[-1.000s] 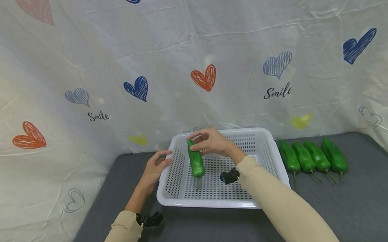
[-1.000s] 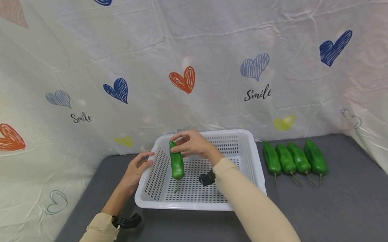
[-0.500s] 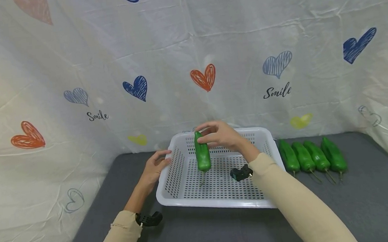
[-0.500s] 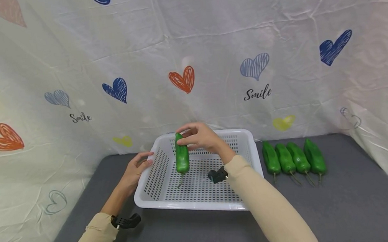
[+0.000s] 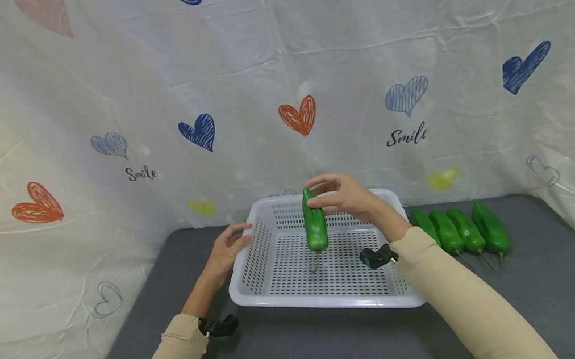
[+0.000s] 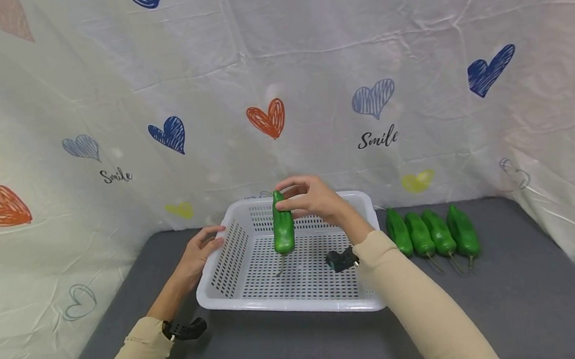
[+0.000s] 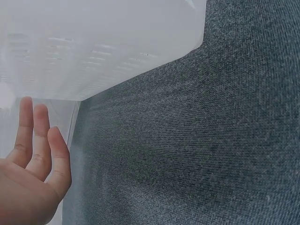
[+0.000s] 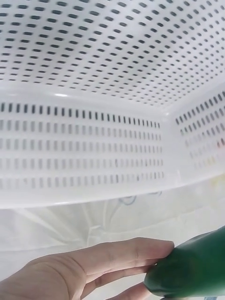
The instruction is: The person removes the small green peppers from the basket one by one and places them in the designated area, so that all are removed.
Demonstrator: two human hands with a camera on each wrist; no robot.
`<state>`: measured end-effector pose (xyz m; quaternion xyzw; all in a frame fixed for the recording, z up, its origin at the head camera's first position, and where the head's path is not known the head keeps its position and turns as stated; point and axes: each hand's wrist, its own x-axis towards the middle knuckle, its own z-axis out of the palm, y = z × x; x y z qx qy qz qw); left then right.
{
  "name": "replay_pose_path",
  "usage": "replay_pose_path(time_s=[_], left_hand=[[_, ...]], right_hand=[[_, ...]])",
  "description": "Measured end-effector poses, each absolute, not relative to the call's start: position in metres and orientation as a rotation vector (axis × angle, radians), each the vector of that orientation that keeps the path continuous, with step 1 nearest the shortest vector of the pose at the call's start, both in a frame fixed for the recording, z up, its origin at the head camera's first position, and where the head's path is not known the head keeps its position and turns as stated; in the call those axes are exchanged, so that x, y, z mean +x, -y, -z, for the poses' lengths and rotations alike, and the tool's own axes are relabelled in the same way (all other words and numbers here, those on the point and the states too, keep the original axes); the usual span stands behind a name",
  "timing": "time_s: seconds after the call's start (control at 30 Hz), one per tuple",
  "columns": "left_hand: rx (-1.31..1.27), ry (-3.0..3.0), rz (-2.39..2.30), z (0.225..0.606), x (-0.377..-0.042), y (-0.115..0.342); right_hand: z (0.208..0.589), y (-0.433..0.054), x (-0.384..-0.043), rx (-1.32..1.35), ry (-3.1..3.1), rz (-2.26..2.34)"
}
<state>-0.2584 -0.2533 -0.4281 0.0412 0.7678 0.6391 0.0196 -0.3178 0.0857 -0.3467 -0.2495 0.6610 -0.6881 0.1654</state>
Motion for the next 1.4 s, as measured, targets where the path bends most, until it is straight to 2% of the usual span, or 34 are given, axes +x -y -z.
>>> replay_pose_path(time_s=[0.53, 1.4], left_hand=[[0.111, -2.396, -1.979, 0.430, -0.261, 0.255], [0.116, -2.398, -1.960, 0.429, -0.258, 0.253]], right_hand=[[0.339, -0.147, -0.305, -0.751, -2.074, 1.911], [0.340, -0.253, -0.281, -0.619, -2.318, 1.862]])
